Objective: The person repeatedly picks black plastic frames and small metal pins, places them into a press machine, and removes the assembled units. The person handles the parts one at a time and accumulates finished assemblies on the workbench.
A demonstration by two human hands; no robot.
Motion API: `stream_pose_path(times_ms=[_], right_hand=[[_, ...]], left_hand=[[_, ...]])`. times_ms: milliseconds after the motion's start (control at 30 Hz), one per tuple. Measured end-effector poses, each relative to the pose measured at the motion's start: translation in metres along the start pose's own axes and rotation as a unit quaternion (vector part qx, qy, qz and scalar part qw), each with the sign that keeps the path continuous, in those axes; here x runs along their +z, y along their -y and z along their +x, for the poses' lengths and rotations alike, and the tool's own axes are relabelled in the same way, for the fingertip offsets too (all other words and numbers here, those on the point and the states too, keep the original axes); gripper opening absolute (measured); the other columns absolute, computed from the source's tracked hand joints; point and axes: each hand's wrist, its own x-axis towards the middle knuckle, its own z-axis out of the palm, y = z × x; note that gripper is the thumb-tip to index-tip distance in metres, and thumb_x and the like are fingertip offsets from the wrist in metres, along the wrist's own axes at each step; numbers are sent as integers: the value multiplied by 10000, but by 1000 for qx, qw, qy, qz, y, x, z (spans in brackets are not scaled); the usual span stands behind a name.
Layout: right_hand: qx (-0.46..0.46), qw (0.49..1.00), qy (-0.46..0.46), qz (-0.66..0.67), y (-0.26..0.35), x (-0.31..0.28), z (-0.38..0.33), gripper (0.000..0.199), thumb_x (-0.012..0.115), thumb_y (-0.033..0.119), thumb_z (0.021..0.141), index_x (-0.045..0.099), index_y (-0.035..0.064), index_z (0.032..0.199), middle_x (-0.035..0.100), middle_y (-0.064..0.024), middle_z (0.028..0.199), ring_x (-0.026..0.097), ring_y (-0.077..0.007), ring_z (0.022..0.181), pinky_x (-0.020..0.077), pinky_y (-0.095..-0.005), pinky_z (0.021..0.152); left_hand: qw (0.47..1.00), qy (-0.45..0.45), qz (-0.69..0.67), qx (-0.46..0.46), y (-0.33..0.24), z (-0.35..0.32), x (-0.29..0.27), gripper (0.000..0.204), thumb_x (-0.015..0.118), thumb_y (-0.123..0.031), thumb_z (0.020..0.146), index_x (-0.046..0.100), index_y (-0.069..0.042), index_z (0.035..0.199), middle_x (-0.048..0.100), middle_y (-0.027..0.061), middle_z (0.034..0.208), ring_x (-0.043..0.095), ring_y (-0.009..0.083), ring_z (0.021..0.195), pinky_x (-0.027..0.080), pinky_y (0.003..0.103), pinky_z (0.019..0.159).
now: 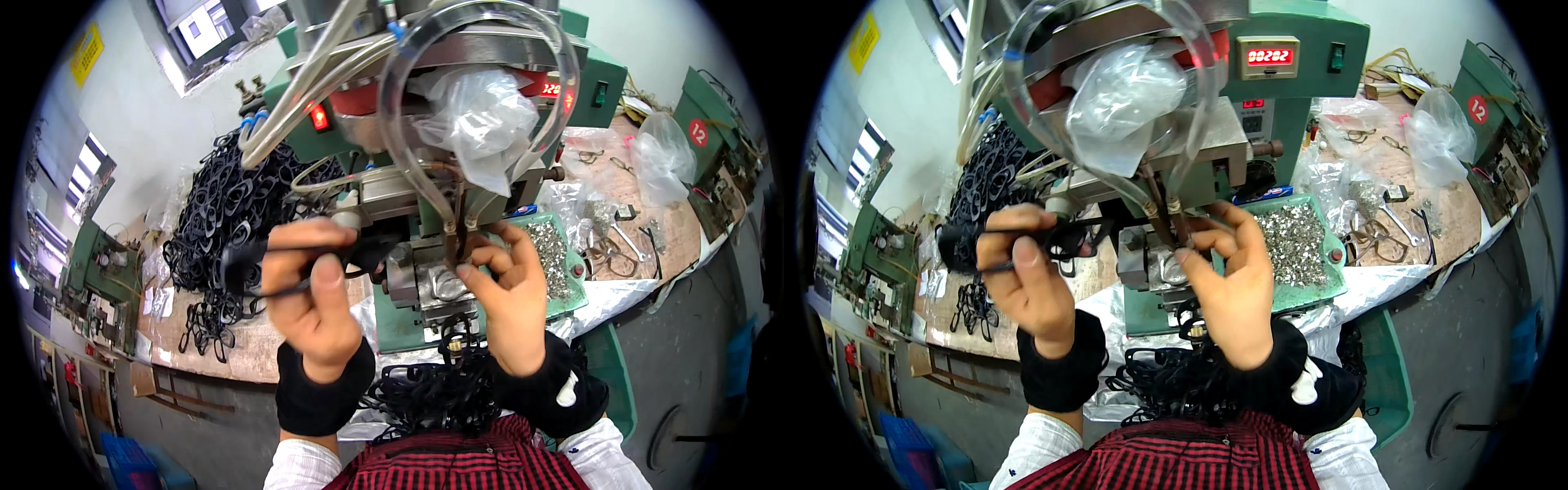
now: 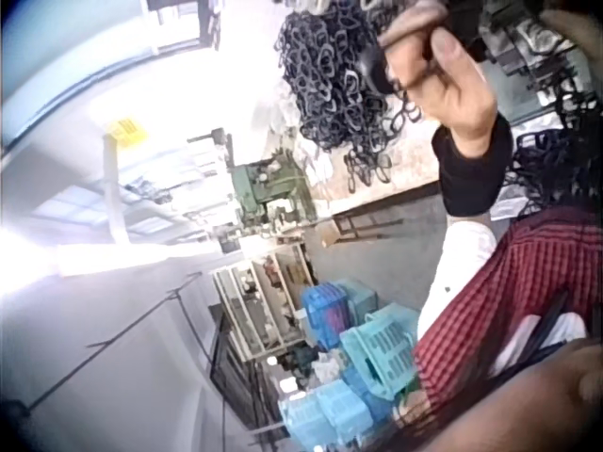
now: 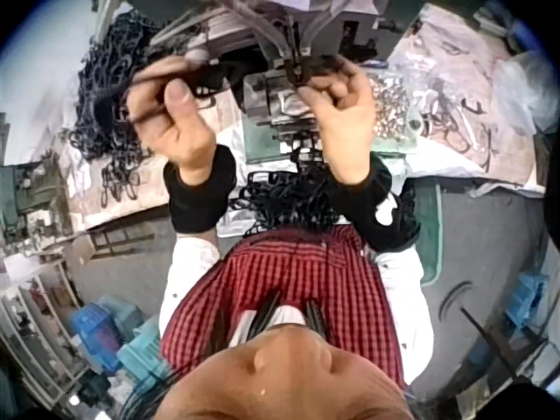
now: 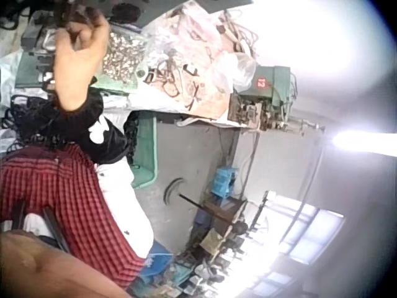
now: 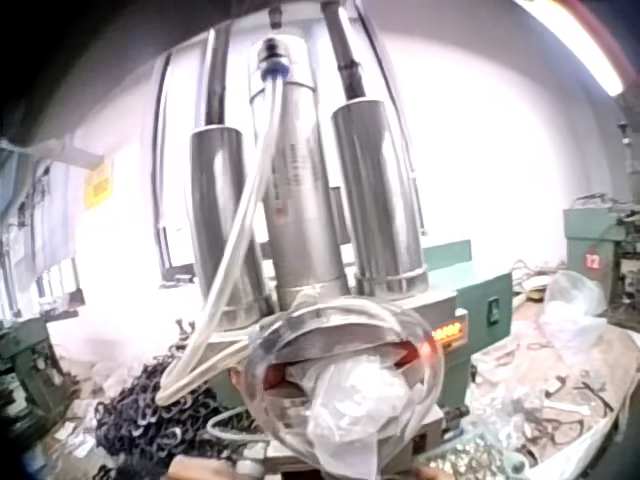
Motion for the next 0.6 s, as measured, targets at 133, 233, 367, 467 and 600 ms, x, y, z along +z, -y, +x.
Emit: stream_pose_path(times_ms=[133, 233, 367, 467, 600], right_hand=[[-87, 983, 102, -128, 17, -17, -10, 581, 661, -33, 825, 493, -26, 1382, 612, -189, 1302, 604, -254, 1190, 435, -358, 1044], [-197, 874, 50, -441, 5, -63, 17, 299, 688, 85, 813, 707, 31, 1105, 675, -203, 1182, 612, -367, 1157, 450, -433, 1039], [-229, 716, -74, -655, -40, -145, 33, 214, 771, 139, 766, 736, 47, 956, 644, -211, 1196, 561, -410, 1188, 465, -474, 987], [-248, 717, -82, -646, -56, -161, 33, 182, 781, 138, 750, 742, 70, 914, 662, -170, 1152, 593, -379, 1146, 486, -462, 946], [-272, 723, -92, -628, -58, -145, 48, 137, 766, 142, 770, 727, 80, 886, 659, -130, 1108, 608, -340, 1072, 502, -427, 847]], left_hand=[[980, 173, -2, 94, -4, -28, -11, 192, 701, -59, 794, 735, -34, 982, 733, 142, 1029, 661, 268, 803, 477, 384, 675], [958, 258, 2, 127, -6, -50, 10, 338, 766, -103, 706, 758, -114, 1043, 726, 57, 1081, 636, 243, 800, 548, 419, 815], [941, 312, 43, 126, -4, -64, 16, 310, 777, -114, 721, 780, -144, 1029, 717, 38, 1133, 646, 231, 858, 562, 445, 884], [937, 337, 34, 88, -7, -61, 15, 340, 780, -107, 709, 779, -149, 1046, 717, 30, 1136, 636, 222, 838, 563, 446, 901], [935, 345, 32, 81, -8, -53, 14, 351, 790, -108, 680, 776, -128, 1030, 718, 33, 1132, 607, 226, 783, 558, 444, 910]])
